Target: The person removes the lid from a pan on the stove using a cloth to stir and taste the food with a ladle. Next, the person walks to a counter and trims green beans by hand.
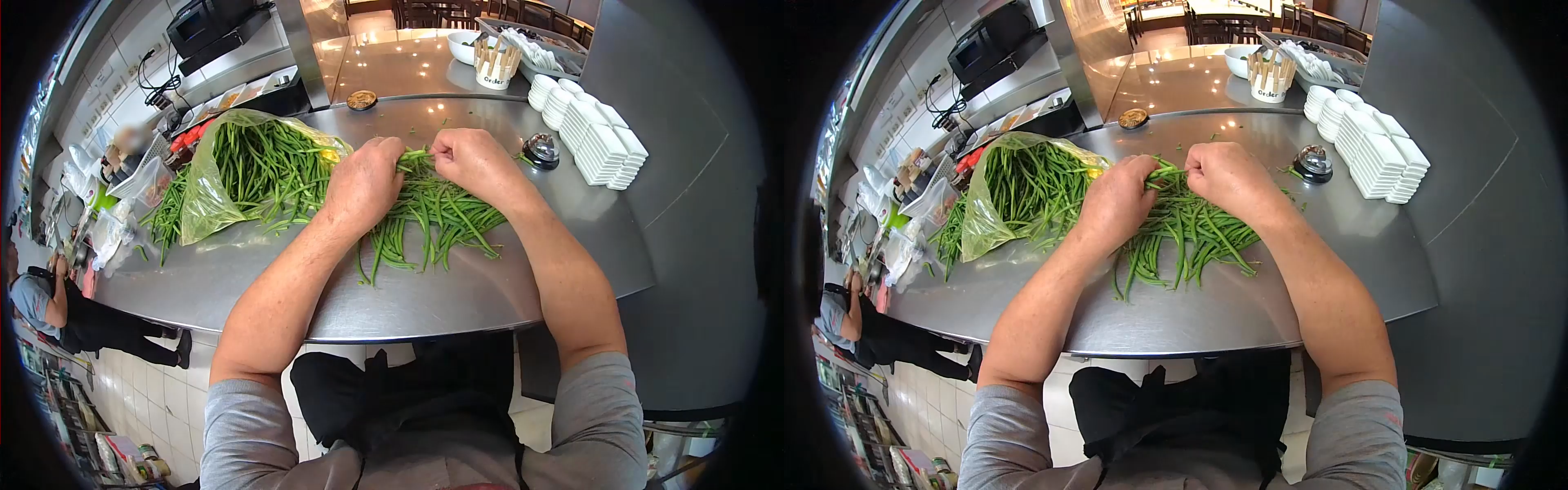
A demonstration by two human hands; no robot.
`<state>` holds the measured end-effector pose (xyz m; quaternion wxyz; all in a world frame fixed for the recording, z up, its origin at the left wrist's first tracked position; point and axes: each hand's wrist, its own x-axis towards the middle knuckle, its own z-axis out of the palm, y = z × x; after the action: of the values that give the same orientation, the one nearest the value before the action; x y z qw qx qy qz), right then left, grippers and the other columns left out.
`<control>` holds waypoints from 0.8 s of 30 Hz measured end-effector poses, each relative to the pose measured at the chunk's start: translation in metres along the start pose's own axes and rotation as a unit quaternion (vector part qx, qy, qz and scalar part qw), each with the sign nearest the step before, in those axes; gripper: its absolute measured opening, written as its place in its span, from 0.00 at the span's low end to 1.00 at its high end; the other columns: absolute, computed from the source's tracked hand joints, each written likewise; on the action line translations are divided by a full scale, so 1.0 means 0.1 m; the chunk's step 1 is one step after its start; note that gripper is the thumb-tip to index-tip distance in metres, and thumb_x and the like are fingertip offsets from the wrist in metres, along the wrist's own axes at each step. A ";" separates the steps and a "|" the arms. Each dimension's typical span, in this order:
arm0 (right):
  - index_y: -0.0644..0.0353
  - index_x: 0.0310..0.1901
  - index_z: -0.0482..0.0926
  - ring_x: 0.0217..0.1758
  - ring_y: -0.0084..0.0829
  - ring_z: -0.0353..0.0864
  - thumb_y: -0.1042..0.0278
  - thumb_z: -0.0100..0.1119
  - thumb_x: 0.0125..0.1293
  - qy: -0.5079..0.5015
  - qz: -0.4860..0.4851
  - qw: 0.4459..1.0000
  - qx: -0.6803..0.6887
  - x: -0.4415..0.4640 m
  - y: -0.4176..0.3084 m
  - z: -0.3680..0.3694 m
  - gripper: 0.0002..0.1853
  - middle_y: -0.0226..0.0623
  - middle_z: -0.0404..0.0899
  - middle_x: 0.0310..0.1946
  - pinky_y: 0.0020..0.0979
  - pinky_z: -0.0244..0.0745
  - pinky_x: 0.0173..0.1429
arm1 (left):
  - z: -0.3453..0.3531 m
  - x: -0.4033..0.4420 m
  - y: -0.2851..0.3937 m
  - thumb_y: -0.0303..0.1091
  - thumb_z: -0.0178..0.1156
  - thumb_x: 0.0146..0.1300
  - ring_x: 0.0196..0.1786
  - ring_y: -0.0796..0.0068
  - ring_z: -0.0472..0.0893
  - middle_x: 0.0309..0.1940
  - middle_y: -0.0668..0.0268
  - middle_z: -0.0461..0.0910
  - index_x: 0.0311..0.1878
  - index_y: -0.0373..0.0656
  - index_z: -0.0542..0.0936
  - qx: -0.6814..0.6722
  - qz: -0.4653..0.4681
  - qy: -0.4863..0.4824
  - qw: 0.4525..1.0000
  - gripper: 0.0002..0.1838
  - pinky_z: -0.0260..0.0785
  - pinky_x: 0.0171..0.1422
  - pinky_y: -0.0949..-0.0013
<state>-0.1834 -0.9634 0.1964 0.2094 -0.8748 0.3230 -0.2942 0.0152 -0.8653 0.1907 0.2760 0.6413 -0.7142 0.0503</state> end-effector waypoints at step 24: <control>0.60 0.54 0.87 0.37 0.18 0.80 0.61 0.58 0.79 -0.147 0.141 0.944 0.257 0.04 -0.03 -0.02 0.14 0.27 0.88 0.42 0.25 0.74 0.37 | -0.01 0.14 -0.07 0.37 0.55 0.84 0.28 0.82 0.70 0.33 0.70 0.79 0.56 0.41 0.77 -0.671 -0.209 -0.023 0.711 0.10 0.60 0.29 0.74</control>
<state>-0.1808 -0.9644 0.2011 0.5122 -0.7700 0.3220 -0.2025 0.0218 -0.8788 0.1963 0.6210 0.4213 -0.4133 -0.5158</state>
